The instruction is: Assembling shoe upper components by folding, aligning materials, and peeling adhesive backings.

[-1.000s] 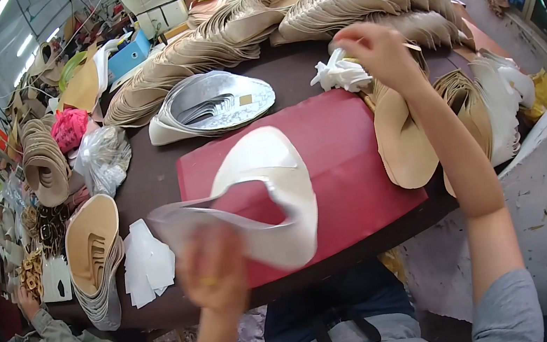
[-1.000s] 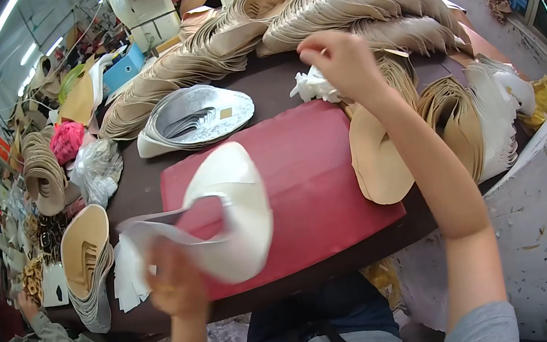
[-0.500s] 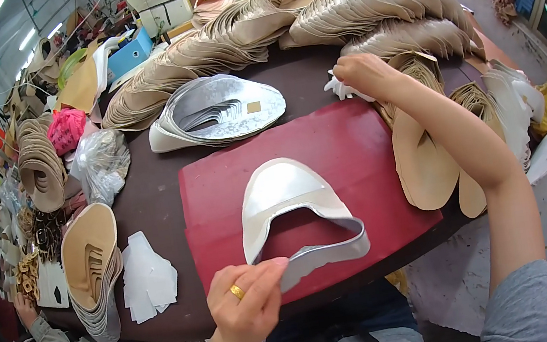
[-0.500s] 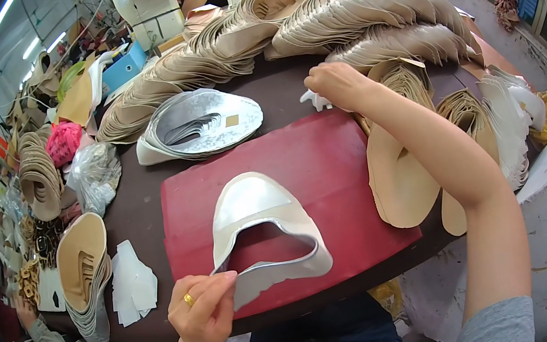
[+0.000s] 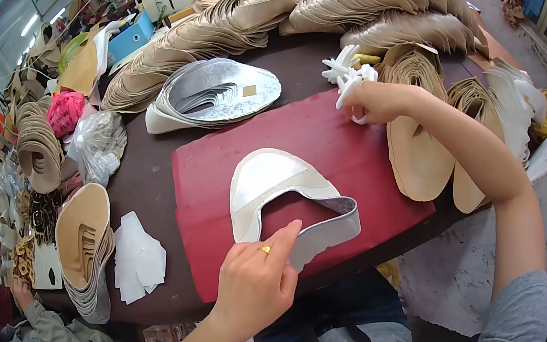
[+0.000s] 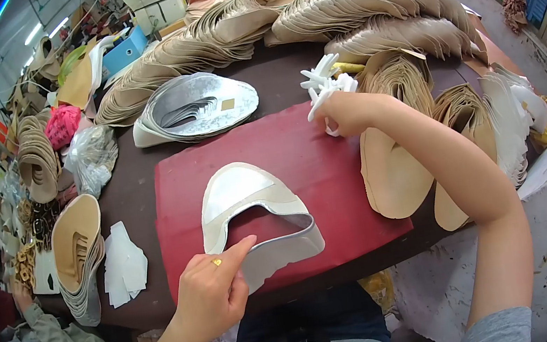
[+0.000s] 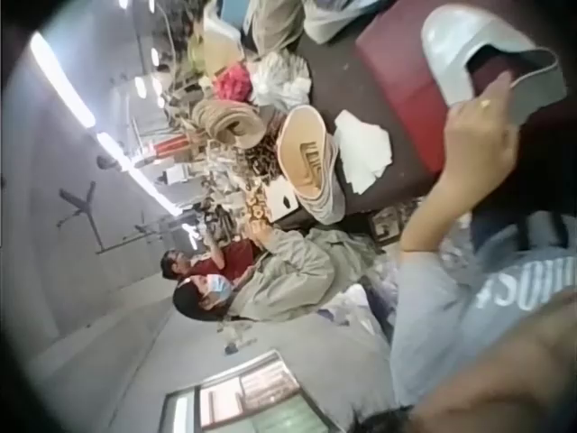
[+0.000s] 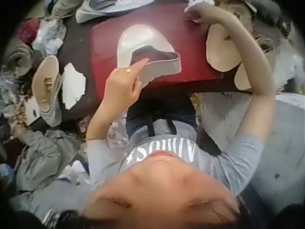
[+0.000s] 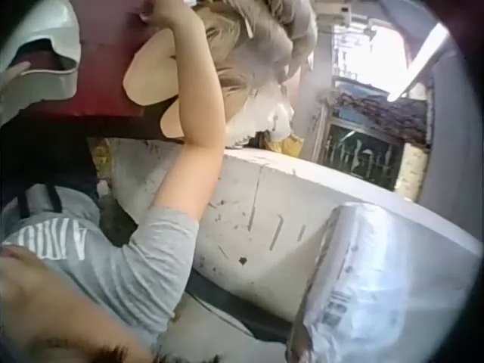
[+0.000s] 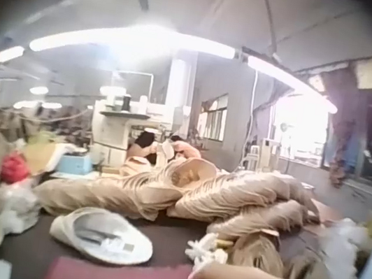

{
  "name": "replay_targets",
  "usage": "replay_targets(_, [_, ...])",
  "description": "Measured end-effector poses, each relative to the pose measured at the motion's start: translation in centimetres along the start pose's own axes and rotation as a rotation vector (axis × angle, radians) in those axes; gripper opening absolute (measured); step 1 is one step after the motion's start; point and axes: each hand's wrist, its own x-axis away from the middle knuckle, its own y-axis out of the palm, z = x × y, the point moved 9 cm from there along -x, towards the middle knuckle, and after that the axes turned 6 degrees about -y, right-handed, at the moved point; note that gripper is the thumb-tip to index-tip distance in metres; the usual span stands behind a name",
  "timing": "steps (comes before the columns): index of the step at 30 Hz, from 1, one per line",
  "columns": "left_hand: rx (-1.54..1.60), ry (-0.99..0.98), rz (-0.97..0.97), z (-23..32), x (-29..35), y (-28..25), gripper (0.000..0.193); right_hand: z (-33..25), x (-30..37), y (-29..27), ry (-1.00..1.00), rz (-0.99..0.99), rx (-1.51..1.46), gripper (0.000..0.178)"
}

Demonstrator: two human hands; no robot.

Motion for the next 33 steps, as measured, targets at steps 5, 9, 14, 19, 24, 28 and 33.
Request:
replay_targets(5, [0.014, -0.055, 0.017, 0.7, 0.6, -0.4, 0.048, -0.3, 0.7, 0.9, 0.006, 0.053, 0.179, 0.017])
replay_targets(9, [0.028, -0.076, -0.016, 0.6, 1.3, -0.2, 0.046, -0.1, 1.3, 0.9, 0.179, -0.049, 0.126, 0.034])
replay_targets(14, [0.025, -0.047, 0.023, 1.0, 1.7, -0.1, 0.041, -0.9, 1.7, 1.6, 0.25, -0.133, 0.161, 0.037])
replay_targets(19, [0.12, -0.11, -0.021, 0.6, 1.9, -0.2, 0.038, -1.3, 3.2, 1.1, 0.377, -0.176, -0.261, 0.032])
replay_targets(24, [0.33, -0.369, -0.047, -1.9, 1.7, -0.3, 0.036, -5.7, 4.1, -2.4, 0.16, 0.242, -0.622, 0.029])
replay_targets(28, [0.589, -0.503, -0.019, -3.7, 1.7, -0.3, 0.037, -14.9, 9.9, -4.2, -0.017, 0.792, -0.88, 0.021])
replay_targets(33, [0.929, -0.506, -0.002, -2.4, 1.9, -0.2, 0.04, -20.5, 12.7, 2.1, -0.064, 1.019, -1.203, 0.028])
